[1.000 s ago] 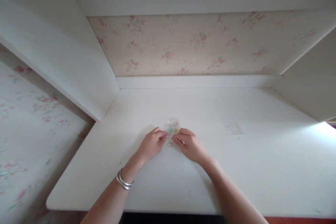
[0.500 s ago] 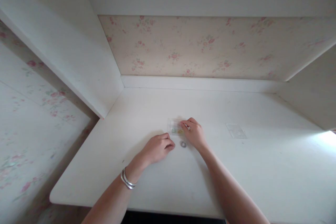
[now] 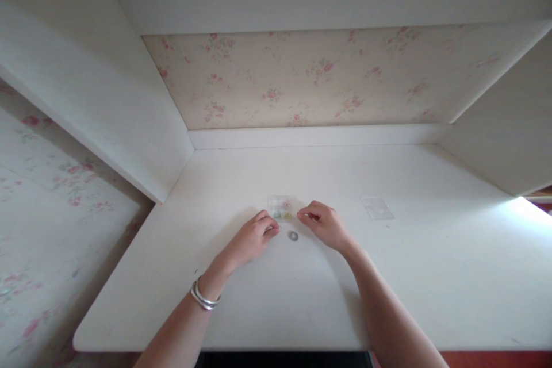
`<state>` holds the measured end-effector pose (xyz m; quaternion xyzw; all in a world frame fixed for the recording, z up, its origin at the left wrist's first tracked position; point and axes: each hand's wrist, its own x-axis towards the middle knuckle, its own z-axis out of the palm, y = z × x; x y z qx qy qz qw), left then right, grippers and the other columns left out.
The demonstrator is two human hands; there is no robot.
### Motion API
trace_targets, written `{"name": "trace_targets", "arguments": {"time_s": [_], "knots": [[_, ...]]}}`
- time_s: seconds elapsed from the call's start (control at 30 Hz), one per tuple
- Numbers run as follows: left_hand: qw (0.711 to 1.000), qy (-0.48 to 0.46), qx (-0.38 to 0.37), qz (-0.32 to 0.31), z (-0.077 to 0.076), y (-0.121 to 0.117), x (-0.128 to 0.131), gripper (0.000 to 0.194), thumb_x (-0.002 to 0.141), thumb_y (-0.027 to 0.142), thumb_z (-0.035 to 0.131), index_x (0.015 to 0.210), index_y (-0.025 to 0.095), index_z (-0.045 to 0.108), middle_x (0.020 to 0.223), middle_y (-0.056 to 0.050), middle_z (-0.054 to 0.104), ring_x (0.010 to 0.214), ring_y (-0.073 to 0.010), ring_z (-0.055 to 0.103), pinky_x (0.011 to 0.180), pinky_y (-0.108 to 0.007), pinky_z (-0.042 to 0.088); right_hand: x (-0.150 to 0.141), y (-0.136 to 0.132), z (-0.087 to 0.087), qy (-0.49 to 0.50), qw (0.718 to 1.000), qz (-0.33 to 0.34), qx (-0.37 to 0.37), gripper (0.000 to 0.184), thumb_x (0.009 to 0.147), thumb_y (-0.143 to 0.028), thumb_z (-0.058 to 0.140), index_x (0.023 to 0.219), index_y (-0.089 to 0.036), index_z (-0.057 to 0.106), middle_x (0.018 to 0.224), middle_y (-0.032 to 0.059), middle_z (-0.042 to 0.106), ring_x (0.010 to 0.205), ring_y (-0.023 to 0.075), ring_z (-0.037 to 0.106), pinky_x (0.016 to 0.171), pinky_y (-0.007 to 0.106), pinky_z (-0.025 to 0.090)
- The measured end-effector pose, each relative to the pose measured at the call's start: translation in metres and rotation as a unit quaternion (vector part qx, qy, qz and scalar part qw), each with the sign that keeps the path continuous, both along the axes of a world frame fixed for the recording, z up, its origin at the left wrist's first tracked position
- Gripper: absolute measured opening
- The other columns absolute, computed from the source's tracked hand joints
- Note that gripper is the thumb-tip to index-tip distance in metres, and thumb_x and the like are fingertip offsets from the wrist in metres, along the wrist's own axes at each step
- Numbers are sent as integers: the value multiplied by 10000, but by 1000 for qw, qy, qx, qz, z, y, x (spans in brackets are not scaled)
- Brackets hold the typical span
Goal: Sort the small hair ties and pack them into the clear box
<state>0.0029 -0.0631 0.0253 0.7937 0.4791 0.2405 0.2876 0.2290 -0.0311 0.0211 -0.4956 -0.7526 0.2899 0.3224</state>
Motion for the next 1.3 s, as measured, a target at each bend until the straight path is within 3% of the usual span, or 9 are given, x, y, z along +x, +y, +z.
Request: {"name": "trace_targets", "arguments": {"time_s": [0.1, 0.2, 0.47, 0.67, 0.9, 1.1, 1.3], "knots": [[999, 10, 30, 13, 8, 9, 7, 182, 907, 262, 453, 873, 184, 614, 900, -28, 558, 784, -131, 560, 731, -250, 443, 3, -9, 7, -33, 990, 124, -51, 159, 818, -283, 558, 797, -250, 711, 763, -5, 609, 641, 97, 528, 614, 215, 386], [998, 26, 56, 28, 11, 23, 15, 195, 906, 248, 440, 865, 182, 619, 912, -41, 564, 828, -145, 564, 751, -259, 449, 4, -12, 7, -62, 980, 177, -71, 119, 782, -257, 600, 820, -264, 713, 801, -11, 628, 675, 101, 553, 638, 211, 393], [993, 71, 83, 46, 4, 59, 33, 196, 898, 233, 438, 870, 186, 625, 938, -45, 574, 861, -150, 581, 793, -258, 449, 6, -11, 3, -75, 980, 167, -72, 126, 740, -241, 639, 840, -262, 713, 853, -9, 649, 718, 114, 574, 658, 208, 398], [991, 79, 97, 40, 5, 69, 37, 197, 885, 238, 466, 849, 193, 654, 885, -35, 586, 820, -144, 583, 770, -245, 453, 6, -11, 3, -93, 979, 166, -68, 150, 719, -222, 643, 844, -260, 716, 849, -18, 652, 714, 108, 569, 655, 198, 392], [990, 18, 110, 91, 9, 47, 12, 243, 903, 290, 436, 897, 179, 652, 854, -37, 584, 767, -137, 561, 738, -258, 452, 5, -13, 3, -106, 981, 161, -38, 147, 746, -209, 598, 788, -282, 719, 798, -24, 651, 691, 113, 575, 633, 211, 379], [994, -8, 63, 89, 3, 13, 1, 264, 908, 336, 435, 895, 192, 656, 820, -29, 586, 720, -130, 546, 688, -245, 447, 2, -14, 4, -128, 978, 167, -19, 191, 796, -218, 543, 763, -279, 722, 769, -10, 648, 673, 117, 572, 606, 215, 364], [996, -25, 36, 83, -3, -2, -1, 264, 911, 346, 436, 899, 198, 655, 835, -28, 598, 718, -126, 551, 672, -232, 447, -6, -15, 2, -123, 977, 174, -8, 196, 812, -244, 539, 777, -286, 727, 741, -12, 632, 655, 108, 558, 615, 211, 370]]}}
